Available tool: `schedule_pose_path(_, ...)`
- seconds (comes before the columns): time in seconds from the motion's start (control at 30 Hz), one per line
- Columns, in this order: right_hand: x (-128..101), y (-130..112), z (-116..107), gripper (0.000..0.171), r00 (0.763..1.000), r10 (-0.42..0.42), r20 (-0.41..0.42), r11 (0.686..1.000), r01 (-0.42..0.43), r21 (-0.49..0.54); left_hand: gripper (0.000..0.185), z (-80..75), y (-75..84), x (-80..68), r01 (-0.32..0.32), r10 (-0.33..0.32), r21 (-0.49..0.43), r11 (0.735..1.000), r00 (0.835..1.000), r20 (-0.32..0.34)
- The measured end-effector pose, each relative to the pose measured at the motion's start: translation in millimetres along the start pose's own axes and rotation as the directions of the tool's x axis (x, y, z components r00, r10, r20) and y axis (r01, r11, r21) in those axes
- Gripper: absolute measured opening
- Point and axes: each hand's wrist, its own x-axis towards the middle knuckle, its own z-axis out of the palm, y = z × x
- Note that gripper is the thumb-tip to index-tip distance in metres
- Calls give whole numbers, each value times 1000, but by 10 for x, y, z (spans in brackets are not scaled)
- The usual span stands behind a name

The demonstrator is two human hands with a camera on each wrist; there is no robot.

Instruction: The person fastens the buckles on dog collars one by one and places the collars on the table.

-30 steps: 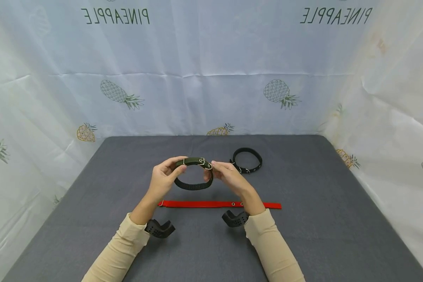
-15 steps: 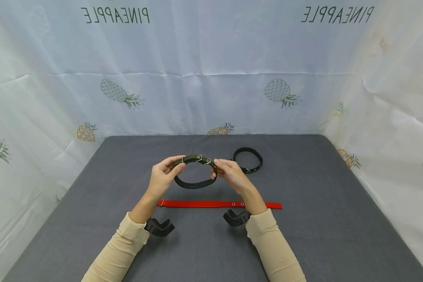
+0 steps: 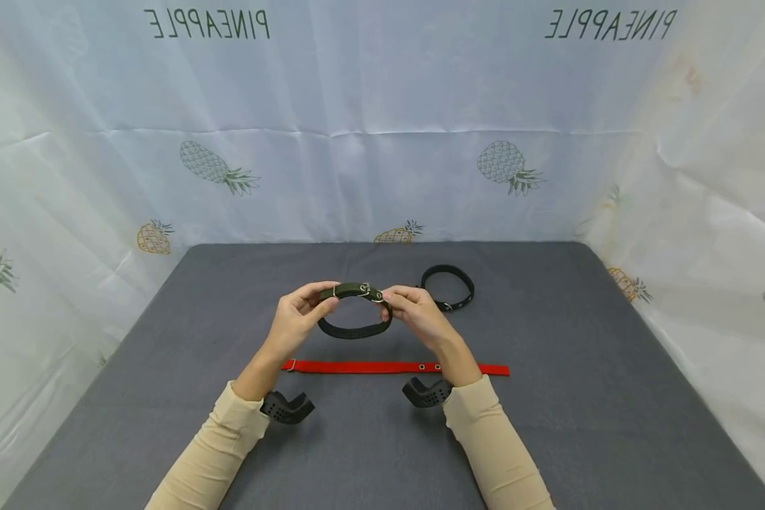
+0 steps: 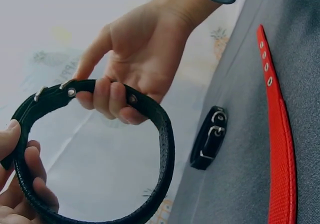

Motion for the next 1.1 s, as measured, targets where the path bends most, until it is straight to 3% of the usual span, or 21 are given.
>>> schedule_pose_path(0.2,1,-20,-11,23,1000,20,-4,1000,-20,8,35,12,-14,2,1,1,-37,999,999,47)
schedule_pose_path(0.37,23,-49,-14,26,999,45,-17,999,-45,-20,33,-21,-39,3,5,-7,33,999,999,45)
schedule_pose_path(0.83,156,-149,-90,18,993,71,-96,990,-82,-114,29,-313,-150,-57,53,-54,142,989,999,5)
schedule_pose_path(1.1,269,-103,-140,19,989,71,-130,971,-99,-218,26,-434,-233,-131,115,-125,181,977,991,43)
